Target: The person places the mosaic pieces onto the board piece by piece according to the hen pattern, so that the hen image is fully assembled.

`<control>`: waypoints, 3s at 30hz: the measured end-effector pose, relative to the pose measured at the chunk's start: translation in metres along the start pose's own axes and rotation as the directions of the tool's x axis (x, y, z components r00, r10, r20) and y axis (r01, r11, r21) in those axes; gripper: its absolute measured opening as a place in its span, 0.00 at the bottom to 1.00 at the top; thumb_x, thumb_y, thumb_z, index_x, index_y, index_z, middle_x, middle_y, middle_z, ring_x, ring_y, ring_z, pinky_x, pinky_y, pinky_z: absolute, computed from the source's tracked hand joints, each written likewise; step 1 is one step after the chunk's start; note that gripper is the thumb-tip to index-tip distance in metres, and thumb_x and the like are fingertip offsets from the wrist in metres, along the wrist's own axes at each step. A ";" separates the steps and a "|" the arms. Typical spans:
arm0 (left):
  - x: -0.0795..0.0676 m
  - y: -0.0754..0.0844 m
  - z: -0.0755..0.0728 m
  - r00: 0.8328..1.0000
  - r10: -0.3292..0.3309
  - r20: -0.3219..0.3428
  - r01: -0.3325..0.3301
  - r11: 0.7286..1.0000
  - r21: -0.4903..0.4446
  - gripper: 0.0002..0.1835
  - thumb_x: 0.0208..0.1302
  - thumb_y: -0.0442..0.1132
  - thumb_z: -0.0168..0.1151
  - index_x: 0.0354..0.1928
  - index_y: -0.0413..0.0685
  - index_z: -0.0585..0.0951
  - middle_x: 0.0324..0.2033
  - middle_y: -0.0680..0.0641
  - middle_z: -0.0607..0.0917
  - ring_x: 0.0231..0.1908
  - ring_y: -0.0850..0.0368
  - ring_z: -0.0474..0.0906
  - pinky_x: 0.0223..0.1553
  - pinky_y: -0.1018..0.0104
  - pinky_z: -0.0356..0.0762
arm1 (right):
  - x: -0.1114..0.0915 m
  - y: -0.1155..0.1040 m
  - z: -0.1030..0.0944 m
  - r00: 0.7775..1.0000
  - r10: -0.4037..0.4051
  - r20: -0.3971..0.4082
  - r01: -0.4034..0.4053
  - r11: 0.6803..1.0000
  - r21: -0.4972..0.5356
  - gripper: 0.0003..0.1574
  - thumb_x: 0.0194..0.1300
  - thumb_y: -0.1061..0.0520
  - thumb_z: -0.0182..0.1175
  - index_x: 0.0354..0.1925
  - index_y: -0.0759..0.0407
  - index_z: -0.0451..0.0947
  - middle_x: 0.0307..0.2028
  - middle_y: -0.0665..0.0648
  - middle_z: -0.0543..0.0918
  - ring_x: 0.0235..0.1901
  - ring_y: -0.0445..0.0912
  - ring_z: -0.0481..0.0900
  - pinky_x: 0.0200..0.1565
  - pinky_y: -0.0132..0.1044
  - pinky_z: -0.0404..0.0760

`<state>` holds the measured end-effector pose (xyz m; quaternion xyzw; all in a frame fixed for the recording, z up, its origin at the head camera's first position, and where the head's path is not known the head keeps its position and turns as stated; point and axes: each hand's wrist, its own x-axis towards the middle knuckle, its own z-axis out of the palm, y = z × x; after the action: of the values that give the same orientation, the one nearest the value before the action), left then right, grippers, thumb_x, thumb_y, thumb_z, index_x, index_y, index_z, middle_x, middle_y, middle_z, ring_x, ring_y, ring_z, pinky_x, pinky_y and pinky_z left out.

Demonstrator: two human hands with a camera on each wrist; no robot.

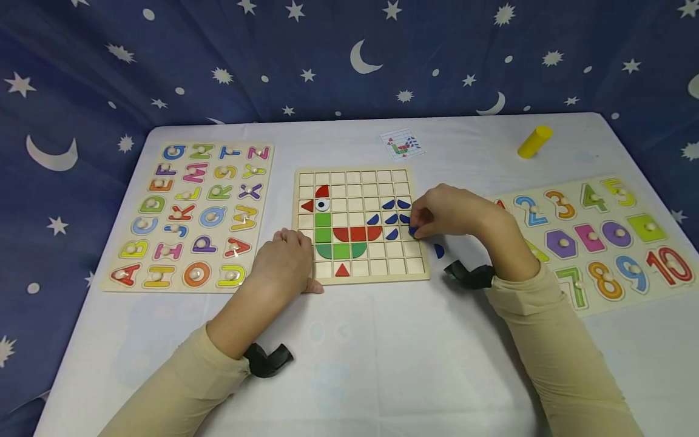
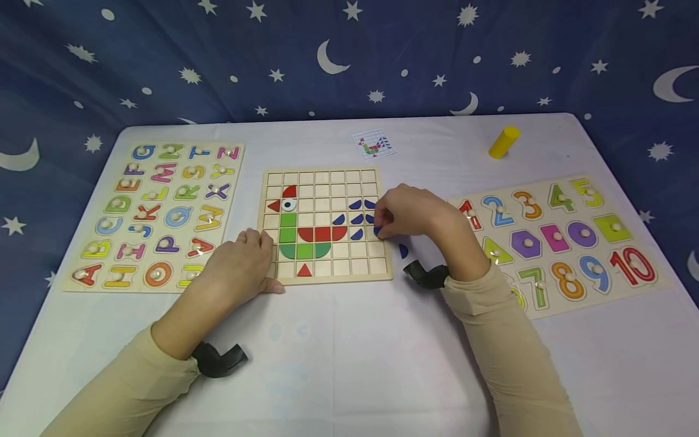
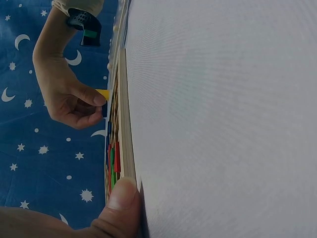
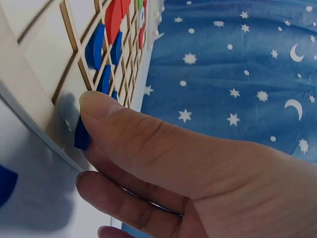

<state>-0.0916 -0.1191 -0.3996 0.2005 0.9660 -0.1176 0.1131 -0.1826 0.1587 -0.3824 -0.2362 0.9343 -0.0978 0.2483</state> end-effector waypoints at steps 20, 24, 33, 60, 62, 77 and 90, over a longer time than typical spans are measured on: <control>0.001 0.000 -0.001 1.000 0.007 0.008 -0.007 1.000 0.011 0.54 0.47 0.67 0.65 0.58 0.22 0.68 0.52 0.25 0.76 0.53 0.33 0.76 0.46 0.51 0.81 | 0.006 -0.009 0.009 0.999 -0.013 -0.043 0.012 0.999 -0.031 0.07 0.55 0.53 0.69 0.32 0.49 0.80 0.27 0.47 0.81 0.30 0.43 0.74 0.35 0.37 0.73; 0.001 0.000 -0.001 1.000 0.006 0.009 -0.006 1.000 0.011 0.54 0.47 0.67 0.65 0.58 0.22 0.68 0.52 0.25 0.76 0.53 0.34 0.76 0.46 0.51 0.81 | 0.006 -0.009 0.009 0.999 -0.022 -0.049 0.020 0.999 -0.035 0.08 0.55 0.52 0.70 0.31 0.49 0.79 0.27 0.48 0.80 0.29 0.43 0.73 0.34 0.37 0.72; 0.000 0.000 -0.001 1.000 0.009 0.005 -0.009 1.000 0.014 0.53 0.47 0.67 0.65 0.58 0.23 0.69 0.52 0.25 0.76 0.52 0.34 0.77 0.45 0.51 0.82 | 0.008 -0.008 0.009 0.998 -0.033 -0.062 0.030 0.999 -0.040 0.10 0.54 0.49 0.70 0.29 0.49 0.79 0.26 0.47 0.79 0.28 0.43 0.73 0.33 0.36 0.71; -0.001 0.000 0.000 1.000 0.008 0.000 -0.008 1.000 0.003 0.53 0.47 0.66 0.65 0.59 0.23 0.68 0.53 0.25 0.75 0.55 0.34 0.76 0.47 0.51 0.81 | 0.005 0.028 0.003 0.984 0.173 0.040 -0.172 0.985 -0.027 0.18 0.54 0.46 0.70 0.31 0.56 0.75 0.27 0.53 0.76 0.30 0.47 0.72 0.32 0.37 0.68; -0.001 0.000 0.000 1.000 0.008 -0.001 -0.008 1.000 0.003 0.53 0.47 0.66 0.66 0.60 0.23 0.68 0.53 0.25 0.75 0.55 0.34 0.76 0.47 0.51 0.81 | 0.004 0.028 0.001 0.980 0.194 0.035 -0.193 0.981 -0.025 0.18 0.55 0.45 0.69 0.32 0.55 0.75 0.27 0.53 0.76 0.31 0.47 0.72 0.32 0.38 0.68; 0.000 0.000 0.000 1.000 0.001 -0.004 -0.001 1.000 0.000 0.53 0.47 0.67 0.65 0.59 0.23 0.68 0.53 0.24 0.75 0.55 0.34 0.75 0.46 0.50 0.81 | 0.002 0.024 0.000 0.986 0.157 0.053 -0.156 0.988 -0.018 0.09 0.59 0.53 0.66 0.32 0.56 0.77 0.28 0.53 0.77 0.31 0.46 0.72 0.33 0.37 0.70; -0.001 0.000 0.001 1.000 0.008 -0.016 -0.008 1.000 0.005 0.53 0.46 0.67 0.66 0.58 0.23 0.69 0.53 0.25 0.76 0.54 0.34 0.76 0.46 0.51 0.81 | -0.008 0.024 -0.010 0.998 0.057 0.030 -0.058 0.997 0.046 0.05 0.62 0.56 0.62 0.36 0.54 0.83 0.29 0.51 0.81 0.30 0.44 0.72 0.35 0.37 0.72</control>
<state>-0.0907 -0.1196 -0.4006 0.2054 0.9658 -0.1180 0.1053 -0.1911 0.1841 -0.3778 -0.2046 0.9345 -0.1092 0.2700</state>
